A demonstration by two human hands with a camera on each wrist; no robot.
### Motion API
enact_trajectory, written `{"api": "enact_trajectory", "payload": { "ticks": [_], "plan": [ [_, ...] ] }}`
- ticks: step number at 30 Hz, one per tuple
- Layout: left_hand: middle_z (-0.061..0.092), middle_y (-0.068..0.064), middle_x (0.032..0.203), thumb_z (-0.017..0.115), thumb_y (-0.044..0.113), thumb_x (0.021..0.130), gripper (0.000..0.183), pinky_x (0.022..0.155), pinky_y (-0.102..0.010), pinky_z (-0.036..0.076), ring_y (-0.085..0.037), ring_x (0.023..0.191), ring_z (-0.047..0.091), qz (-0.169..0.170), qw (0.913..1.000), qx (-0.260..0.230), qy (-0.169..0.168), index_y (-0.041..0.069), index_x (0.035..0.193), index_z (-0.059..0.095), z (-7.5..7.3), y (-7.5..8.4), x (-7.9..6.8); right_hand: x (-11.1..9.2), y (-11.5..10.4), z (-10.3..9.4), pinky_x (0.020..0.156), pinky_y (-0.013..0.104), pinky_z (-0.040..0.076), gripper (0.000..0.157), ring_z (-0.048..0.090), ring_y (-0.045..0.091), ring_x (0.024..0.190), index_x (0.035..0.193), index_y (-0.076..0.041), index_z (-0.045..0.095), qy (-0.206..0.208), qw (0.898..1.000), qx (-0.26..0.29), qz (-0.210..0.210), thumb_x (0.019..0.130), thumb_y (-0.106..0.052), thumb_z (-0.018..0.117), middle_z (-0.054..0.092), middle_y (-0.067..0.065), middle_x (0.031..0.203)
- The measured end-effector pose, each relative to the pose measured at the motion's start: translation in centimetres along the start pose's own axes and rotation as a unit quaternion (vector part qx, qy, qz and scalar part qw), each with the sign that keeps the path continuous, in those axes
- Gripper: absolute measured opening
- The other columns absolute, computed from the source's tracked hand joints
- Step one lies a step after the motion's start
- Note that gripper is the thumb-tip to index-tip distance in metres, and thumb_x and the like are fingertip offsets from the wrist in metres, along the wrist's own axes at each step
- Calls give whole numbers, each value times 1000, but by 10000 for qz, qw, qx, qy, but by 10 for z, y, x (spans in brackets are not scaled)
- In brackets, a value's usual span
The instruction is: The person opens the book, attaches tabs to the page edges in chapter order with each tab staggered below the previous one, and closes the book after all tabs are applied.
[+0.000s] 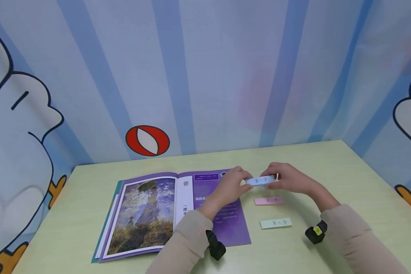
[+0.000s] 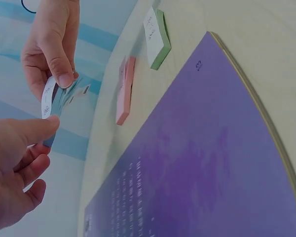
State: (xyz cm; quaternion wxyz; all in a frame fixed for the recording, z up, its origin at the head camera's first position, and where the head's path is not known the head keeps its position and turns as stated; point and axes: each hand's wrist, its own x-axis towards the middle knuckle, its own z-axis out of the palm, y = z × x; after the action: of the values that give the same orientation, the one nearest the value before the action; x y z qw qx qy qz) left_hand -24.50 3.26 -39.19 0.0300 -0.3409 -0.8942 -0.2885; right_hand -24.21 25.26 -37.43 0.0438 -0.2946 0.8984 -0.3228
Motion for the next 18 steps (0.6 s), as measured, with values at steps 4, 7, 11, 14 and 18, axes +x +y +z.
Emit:
{"api": "enact_trajectory", "payload": {
  "ticks": [4,7,11,14,18],
  "plan": [
    [57,3,92,67,18,87,18,73,-20,40,-10,84,50,18,9999,120,-111,11,104,69,-10,4,-9,-2,-9,2,66,28,41,23,47,11,74,105,-6,69,-16,9999,-21,-143,82,-10,71,58,-5,88],
    [56,3,92,67,19,87,18,74,-20,40,-10,85,48,77,9996,205,-155,11,103,69,-16,7,-15,-4,-16,2,66,30,41,22,47,10,74,104,-8,69,-26,9995,-42,-301,82,-11,71,58,-6,88],
    [57,3,93,67,19,87,18,73,-20,39,-10,83,48,286,9987,378,-166,11,103,69,-25,12,-24,-7,-26,3,66,30,42,22,48,9,74,103,-10,70,-24,9991,-92,-420,81,-11,72,57,-8,88],
    [58,3,93,67,20,87,19,73,-19,39,-10,82,47,443,9973,557,-186,10,103,69,-30,15,-30,-10,-32,5,65,32,44,23,49,9,74,103,-11,70,-12,9988,-47,-486,80,-9,72,58,-9,88],
    [59,3,92,67,20,87,20,72,-18,40,-9,80,47,500,9960,707,-222,10,104,69,-36,19,-39,-13,-39,7,64,33,44,22,49,11,73,102,-12,70,9,9979,80,-643,80,-9,72,58,-9,87]
  ]
}}
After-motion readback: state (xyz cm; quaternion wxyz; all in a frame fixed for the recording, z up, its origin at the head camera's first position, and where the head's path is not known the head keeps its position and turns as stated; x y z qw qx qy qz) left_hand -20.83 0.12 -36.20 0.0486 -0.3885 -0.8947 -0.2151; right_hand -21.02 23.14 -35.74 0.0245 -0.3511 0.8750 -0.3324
